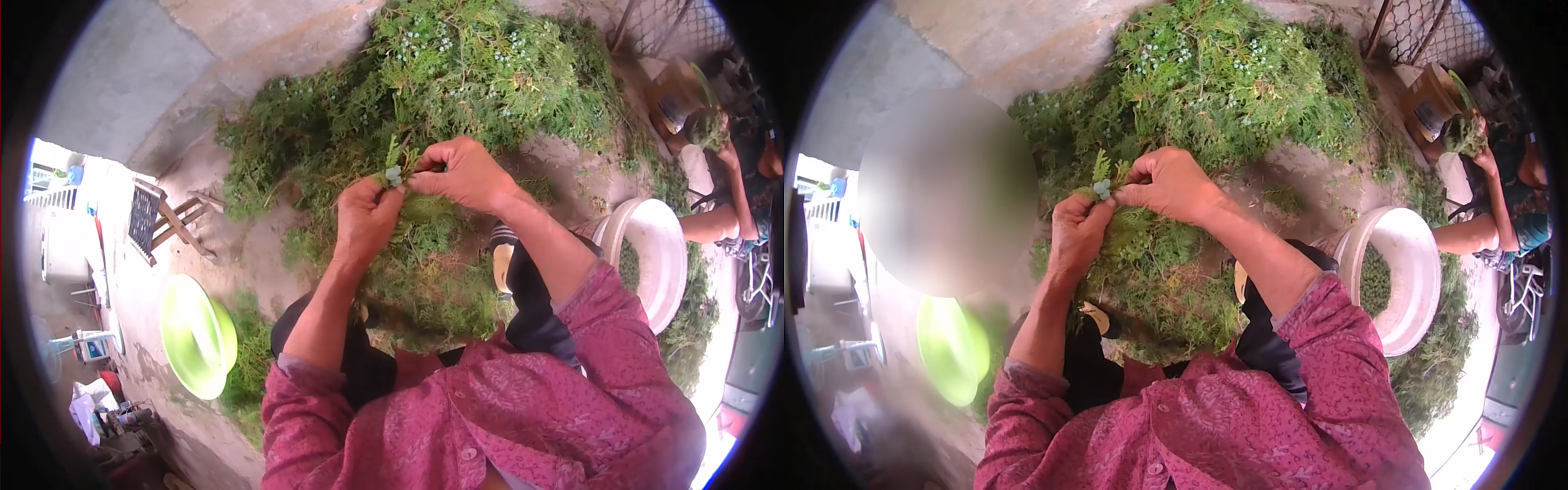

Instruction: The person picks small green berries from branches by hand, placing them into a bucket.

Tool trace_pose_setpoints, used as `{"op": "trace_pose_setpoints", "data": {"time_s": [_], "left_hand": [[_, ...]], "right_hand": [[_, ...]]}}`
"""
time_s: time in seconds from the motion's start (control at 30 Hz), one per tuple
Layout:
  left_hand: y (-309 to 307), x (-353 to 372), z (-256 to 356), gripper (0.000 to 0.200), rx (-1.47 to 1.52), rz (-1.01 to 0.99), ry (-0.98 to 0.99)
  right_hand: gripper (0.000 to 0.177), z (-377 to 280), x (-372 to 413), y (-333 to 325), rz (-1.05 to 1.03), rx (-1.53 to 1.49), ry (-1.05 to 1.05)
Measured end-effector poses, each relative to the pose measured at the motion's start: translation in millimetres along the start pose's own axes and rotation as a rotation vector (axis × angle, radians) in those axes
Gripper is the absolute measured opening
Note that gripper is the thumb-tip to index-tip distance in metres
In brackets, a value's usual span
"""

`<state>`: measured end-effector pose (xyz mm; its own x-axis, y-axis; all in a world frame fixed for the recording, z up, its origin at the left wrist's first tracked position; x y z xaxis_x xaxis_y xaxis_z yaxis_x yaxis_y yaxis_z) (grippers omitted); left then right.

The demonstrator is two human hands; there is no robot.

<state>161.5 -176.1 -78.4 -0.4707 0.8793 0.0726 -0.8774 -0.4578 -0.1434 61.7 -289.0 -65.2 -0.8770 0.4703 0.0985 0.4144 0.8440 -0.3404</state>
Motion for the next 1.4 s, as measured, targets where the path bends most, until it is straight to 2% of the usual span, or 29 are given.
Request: {"op": "trace_pose_setpoints", "data": {"time_s": [0.17, 0.23, 0.33, 0.37, 0.4, 0.43, 0.5, 0.53, 0.6, 0.67, 0.77, 0.8, 0.87, 1.0, 1.03, 1.07, 1.1, 1.13, 1.2, 1.33, 1.4], "left_hand": [[3, 1, 5, 0.015, -0.067, -0.034, 0.032], [3, 4, 5, 0.008, 0.065, -0.068, -0.097], [7, 3, 3, 0.01, 0.055, -0.083, -0.1], [6, 4, 2, 0.01, 0.059, -0.08, -0.1], [4, 4, 0, 0.011, 0.112, -0.076, -0.125], [2, 3, -2, 0.012, 0.163, -0.074, -0.149], [-7, 0, -2, 0.013, 0.193, -0.04, -0.147], [-11, 0, -3, 0.014, 0.222, -0.01, -0.148], [-12, 1, -6, 0.016, 0.171, -0.024, -0.148], [-8, 3, -4, 0.017, 0.019, -0.004, -0.153], [-4, -1, -9, 0.015, -0.036, -0.043, -0.129], [-2, -1, -12, 0.015, -0.037, -0.044, -0.129], [0, -4, -18, 0.014, 0.005, -0.029, -0.108], [2, -4, -20, 0.012, -0.187, -0.043, 0.003], [3, -3, -14, 0.013, -0.292, -0.026, 0.101], [5, -2, -7, 0.013, -0.395, -0.011, 0.203], [8, 0, -1, 0.013, -0.392, -0.022, 0.204], [9, 3, 7, 0.014, -0.424, -0.019, 0.167], [8, 3, 6, 0.015, -0.454, -0.018, 0.134], [9, 2, -2, 0.015, -0.568, -0.037, 0.182], [11, 4, 2, 0.015, -0.618, -0.044, 0.197]], "right_hand": [[0.017, -3, 0, 1, 0.025, 0.033, 0.022], [0.016, -4, 1, 2, 0.019, 0.003, 0.016], [0.013, -1, 3, 4, 0.023, -0.152, 0.09], [0.01, 0, 5, 5, -0.008, -0.248, 0.176], [0.008, 2, 7, 8, -0.04, -0.343, 0.261], [0.008, 5, 7, 3, -0.041, -0.342, 0.26], [0.012, 8, 8, -4, -0.151, -0.955, 0.22], [0.012, 11, 9, -6, -0.154, -0.954, 0.222], [0.016, -2, 9, -7, -0.222, -1.377, 0.107], [0.02, -15, 11, -3, -0.217, -1.31, 0.11], [0.018, -14, 8, 4, -0.171, -0.746, 0.173], [0.018, -11, 7, 8, -0.17, -0.747, 0.173], [0.02, -4, 4, 10, -0.099, -0.454, 0.126], [0.026, 4, 4, 27, -0.143, -0.418, 0.104], [0.026, 9, 3, 31, -0.139, -0.421, 0.109], [0.029, 11, 1, 31, -0.103, -0.291, 0.064], [0.032, 10, 1, 29, -0.064, -0.159, 0.021], [0.032, 11, 3, 28, -0.055, -0.158, 0.027], [0.035, 13, 4, 29, -0.084, -0.257, 0.111], [0.036, 17, 4, 32, -0.077, -0.23, 0.119], [0.034, 20, 5, 35, -0.14, -0.292, 0.16]]}}
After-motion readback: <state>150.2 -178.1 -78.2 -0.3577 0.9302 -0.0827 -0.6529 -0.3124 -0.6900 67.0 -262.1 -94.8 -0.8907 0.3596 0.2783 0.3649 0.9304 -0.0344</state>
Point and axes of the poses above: each hand's wrist, its own x-axis away from the middle knuckle, its own y-axis out of the palm, z = x × y, the point moved 6 cm from there along -x, towards the middle knuckle, and after that the axes turned 4 degrees about -z, right-handed, at the moved point
